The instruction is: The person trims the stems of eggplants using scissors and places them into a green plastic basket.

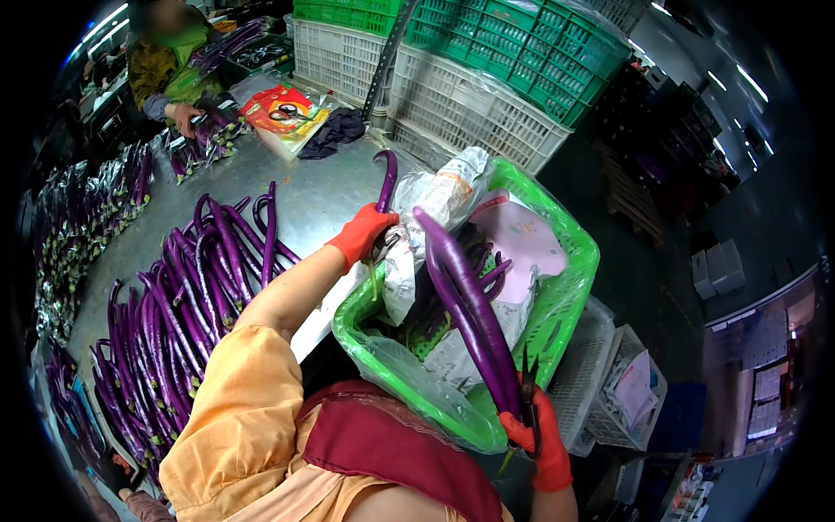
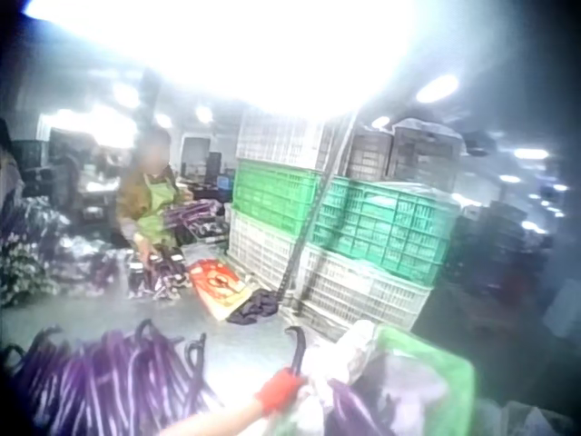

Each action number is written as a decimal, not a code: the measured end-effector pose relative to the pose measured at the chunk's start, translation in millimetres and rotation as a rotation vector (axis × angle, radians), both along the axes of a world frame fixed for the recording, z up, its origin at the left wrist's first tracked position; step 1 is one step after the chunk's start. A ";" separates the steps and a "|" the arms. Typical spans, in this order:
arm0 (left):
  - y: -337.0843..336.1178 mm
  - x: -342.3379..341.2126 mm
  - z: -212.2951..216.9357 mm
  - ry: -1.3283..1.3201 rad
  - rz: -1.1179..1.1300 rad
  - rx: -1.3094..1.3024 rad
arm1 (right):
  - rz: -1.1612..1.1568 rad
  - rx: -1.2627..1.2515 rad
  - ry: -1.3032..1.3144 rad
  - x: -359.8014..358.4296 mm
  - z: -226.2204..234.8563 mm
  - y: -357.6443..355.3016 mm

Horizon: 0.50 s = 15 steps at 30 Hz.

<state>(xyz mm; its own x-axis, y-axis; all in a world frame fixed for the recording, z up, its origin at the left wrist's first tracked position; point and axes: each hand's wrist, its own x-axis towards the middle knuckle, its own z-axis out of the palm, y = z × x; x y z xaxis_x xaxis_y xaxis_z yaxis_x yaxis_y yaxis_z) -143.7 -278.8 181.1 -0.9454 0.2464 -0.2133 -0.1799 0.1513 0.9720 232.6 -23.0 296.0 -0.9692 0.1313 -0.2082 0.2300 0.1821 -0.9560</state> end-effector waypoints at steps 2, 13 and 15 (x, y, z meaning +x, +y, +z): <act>-23.0 -1.6 4.0 -0.077 -0.149 0.159 | -0.031 -0.061 0.025 -1.9 3.3 -1.1; -89.4 101.2 82.6 0.221 0.088 0.305 | 0.104 -0.203 0.333 -88.1 -5.1 -43.6; -97.8 109.6 78.2 0.130 0.043 0.506 | 0.121 -0.249 0.355 -105.3 -7.5 -57.8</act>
<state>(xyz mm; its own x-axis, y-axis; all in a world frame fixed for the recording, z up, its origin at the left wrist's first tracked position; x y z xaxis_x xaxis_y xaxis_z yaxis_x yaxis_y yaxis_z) -34.1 -376.5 259.3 -0.9677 0.2484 0.0421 -0.0485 -0.3478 0.9363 127.4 -80.8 288.5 -0.9916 0.0008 0.1292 -0.1291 -0.0577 -0.9900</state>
